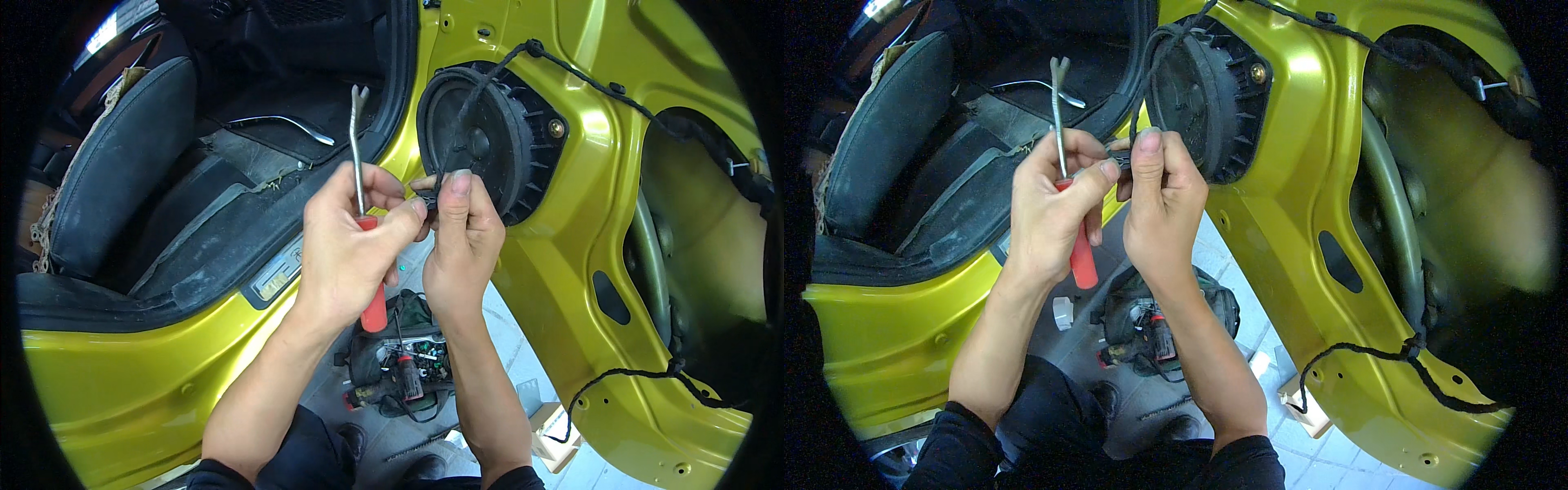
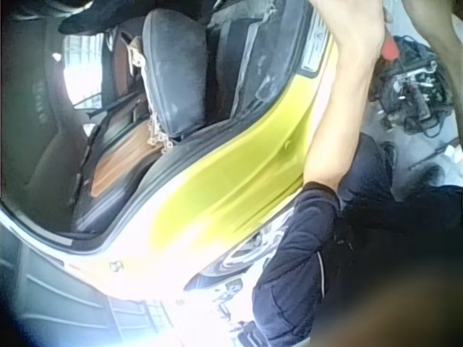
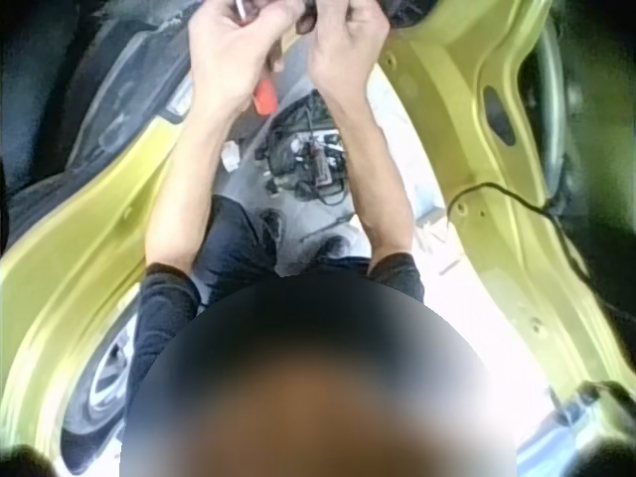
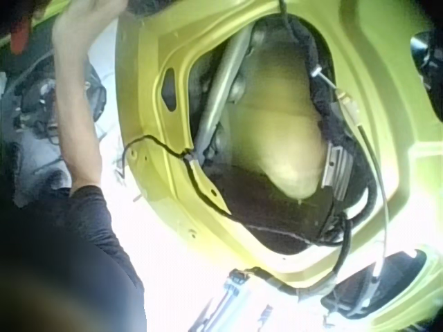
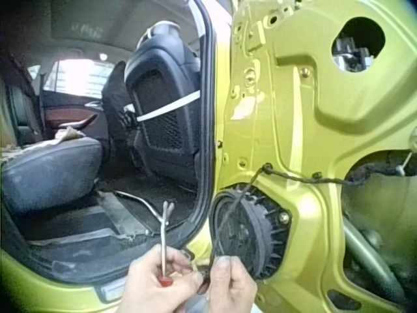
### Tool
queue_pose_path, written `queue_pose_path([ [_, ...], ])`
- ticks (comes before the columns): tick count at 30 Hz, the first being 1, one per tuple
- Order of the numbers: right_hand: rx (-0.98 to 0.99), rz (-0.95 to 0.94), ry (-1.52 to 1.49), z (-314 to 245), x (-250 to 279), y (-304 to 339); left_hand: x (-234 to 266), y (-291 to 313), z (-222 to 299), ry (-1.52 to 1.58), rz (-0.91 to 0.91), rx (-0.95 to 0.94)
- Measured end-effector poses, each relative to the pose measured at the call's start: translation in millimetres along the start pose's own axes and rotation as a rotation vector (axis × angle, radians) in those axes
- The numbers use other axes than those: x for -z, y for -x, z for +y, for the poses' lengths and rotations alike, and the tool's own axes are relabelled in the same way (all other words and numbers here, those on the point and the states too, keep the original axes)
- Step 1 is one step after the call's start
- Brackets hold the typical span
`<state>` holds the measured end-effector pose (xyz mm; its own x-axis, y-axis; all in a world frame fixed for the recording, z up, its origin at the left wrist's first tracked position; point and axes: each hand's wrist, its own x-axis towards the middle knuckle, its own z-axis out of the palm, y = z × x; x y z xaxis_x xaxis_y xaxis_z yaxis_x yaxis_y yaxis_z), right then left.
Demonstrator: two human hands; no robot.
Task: The person installs a car speaker into the door panel of a yellow vehicle. They position the speaker, secure it with screws using a power drill, and connect the wiring harness to the speaker terminals.
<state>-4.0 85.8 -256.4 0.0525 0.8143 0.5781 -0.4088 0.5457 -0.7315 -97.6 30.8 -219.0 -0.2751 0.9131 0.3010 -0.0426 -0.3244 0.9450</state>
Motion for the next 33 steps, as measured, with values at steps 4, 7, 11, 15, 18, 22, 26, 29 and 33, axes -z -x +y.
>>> queue_pose_path([
  [4, 0.023, 0.01, 0.03, 3, 1, 4, 5, -6, -2, 0.06, -0.108, 0.09],
  [7, 0.032, -0.015, 0.059, 5, 2, 5, 6, -7, -3, 0.063, -0.106, 0.113],
  [11, 0.053, -0.003, 0.086, 7, 2, 5, 6, -7, -2, 0.101, -0.132, 0.15],
  [15, 0.06, -0.017, 0.09, 6, 4, 4, 5, -9, -2, 0.104, -0.137, 0.145],
  [18, 0.04, -0.013, 0.034, 5, 3, 2, 1, -7, -2, 0.066, -0.058, 0.083],
  [22, -0.136, -0.049, -0.173, 1, 2, -3, -1, 13, 2, -0.159, 0.06, -0.133],
  [26, -0.262, -0.079, -0.32, -3, 2, -7, 12, 38, 11, -0.216, 0.02, -0.085],
  [29, -0.331, -0.052, -0.468, -2, -1, -9, 16, 58, 12, -0.441, 0.035, -0.066],
  [33, -0.345, -0.071, -0.532, -2, -4, -9, 17, 66, 6, -0.638, 0.007, -0.172],
])
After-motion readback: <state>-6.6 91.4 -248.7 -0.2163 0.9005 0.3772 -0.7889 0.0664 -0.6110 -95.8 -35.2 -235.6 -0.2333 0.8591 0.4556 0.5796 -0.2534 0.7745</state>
